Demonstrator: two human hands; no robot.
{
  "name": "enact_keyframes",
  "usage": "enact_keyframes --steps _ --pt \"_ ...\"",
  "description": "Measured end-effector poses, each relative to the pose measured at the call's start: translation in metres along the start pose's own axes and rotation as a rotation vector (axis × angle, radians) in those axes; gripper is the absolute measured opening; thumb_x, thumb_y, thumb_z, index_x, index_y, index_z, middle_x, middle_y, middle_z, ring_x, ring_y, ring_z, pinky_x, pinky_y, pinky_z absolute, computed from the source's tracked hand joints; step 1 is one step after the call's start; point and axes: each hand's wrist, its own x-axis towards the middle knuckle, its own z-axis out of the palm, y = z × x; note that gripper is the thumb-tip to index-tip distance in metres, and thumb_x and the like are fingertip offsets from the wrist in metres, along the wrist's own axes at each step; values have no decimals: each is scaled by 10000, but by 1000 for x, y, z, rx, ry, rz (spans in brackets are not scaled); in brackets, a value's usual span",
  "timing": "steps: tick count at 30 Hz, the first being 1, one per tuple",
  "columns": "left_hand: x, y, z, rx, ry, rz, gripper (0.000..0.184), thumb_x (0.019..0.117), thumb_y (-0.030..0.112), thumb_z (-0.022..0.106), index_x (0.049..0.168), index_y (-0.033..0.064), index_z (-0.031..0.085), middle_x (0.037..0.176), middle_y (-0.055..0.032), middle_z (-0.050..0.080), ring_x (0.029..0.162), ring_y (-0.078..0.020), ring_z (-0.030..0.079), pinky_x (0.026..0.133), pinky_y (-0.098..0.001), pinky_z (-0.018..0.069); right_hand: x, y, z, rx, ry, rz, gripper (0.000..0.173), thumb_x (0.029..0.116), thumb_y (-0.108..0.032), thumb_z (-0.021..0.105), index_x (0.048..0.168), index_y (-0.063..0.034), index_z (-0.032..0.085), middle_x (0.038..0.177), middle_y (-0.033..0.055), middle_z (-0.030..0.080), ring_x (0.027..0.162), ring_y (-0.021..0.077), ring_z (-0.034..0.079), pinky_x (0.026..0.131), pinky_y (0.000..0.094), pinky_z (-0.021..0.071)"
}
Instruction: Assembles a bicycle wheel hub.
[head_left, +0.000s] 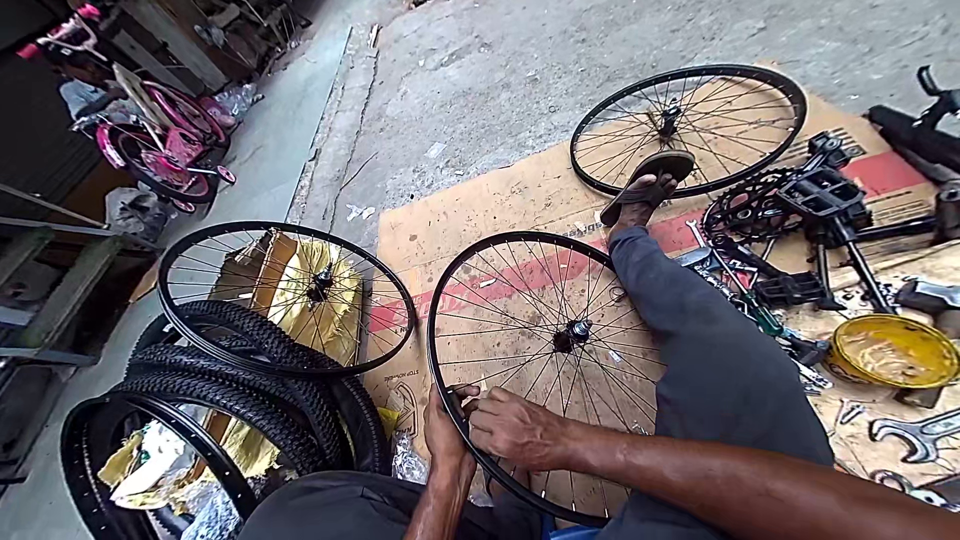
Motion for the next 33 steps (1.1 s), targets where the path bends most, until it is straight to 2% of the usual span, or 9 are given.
enact_keyframes --steps 2,6,9,12,16,21,24,27,33 --pt "1 0 2 13 12 -7 617 1122 373 199 855 21 630 714 -127 696 594 -202 667 544 -315 547 1 -3 -3 92 -80 103 133 999 -33 528 972 -55 656 965 118 648 970 286 634 851 428 501" --pt "0 3 2 53 41 17 545 1132 324 216 892 35 610 700 -94 691 643 -188 689 604 -319 567 18 6 -53 438 -592 381 267 980 -209 656 1170 -23 631 1241 198 584 1114 360 605 944 541 491" --pt "-1 3 2 54 20 12 535 1131 311 218 886 31 602 713 -102 698 671 -199 700 632 -335 577 28 29 -58 649 -777 402 334 1055 -300 587 1127 24 627 992 180 655 922 303 645 829 527 503" --pt "1 1 2 57 41 10 600 1126 340 222 810 26 625 677 -104 678 587 -174 645 546 -294 520 24 23 -45 605 -591 446 366 905 -154 780 1192 -18 597 1025 148 672 934 298 660 858 524 525" --pt "-2 5 3 41 14 12 542 1131 321 218 898 26 609 725 -117 698 658 -202 694 604 -317 572 -11 -9 -3 256 -162 392 269 944 -61 609 1212 -79 600 1068 154 641 734 312 665 617 475 558" --pt "-3 2 1 75 36 10 532 1127 340 221 894 46 598 716 -111 689 676 -220 689 640 -359 573 7 0 -20 364 -483 482 150 919 -86 644 1057 -28 657 941 178 684 892 366 682 776 575 536" --pt "-1 2 0 68 24 11 520 1127 317 224 892 39 594 727 -116 694 694 -227 698 652 -364 578 20 32 -44 721 -796 445 395 1029 -308 635 1250 19 626 1038 206 678 940 313 654 881 542 508" --pt "-1 1 0 65 21 7 516 1125 319 230 878 48 592 720 -108 690 696 -223 699 668 -366 583 16 36 -41 856 -747 537 400 1014 -282 665 1288 6 621 1091 175 673 952 246 656 897 469 523" --pt "1 1 -1 54 29 28 518 1123 318 240 857 57 601 697 -92 683 652 -191 676 630 -333 563 10 10 -29 553 -421 579 300 846 -189 815 1080 -73 668 1107 99 620 982 257 625 879 459 521"
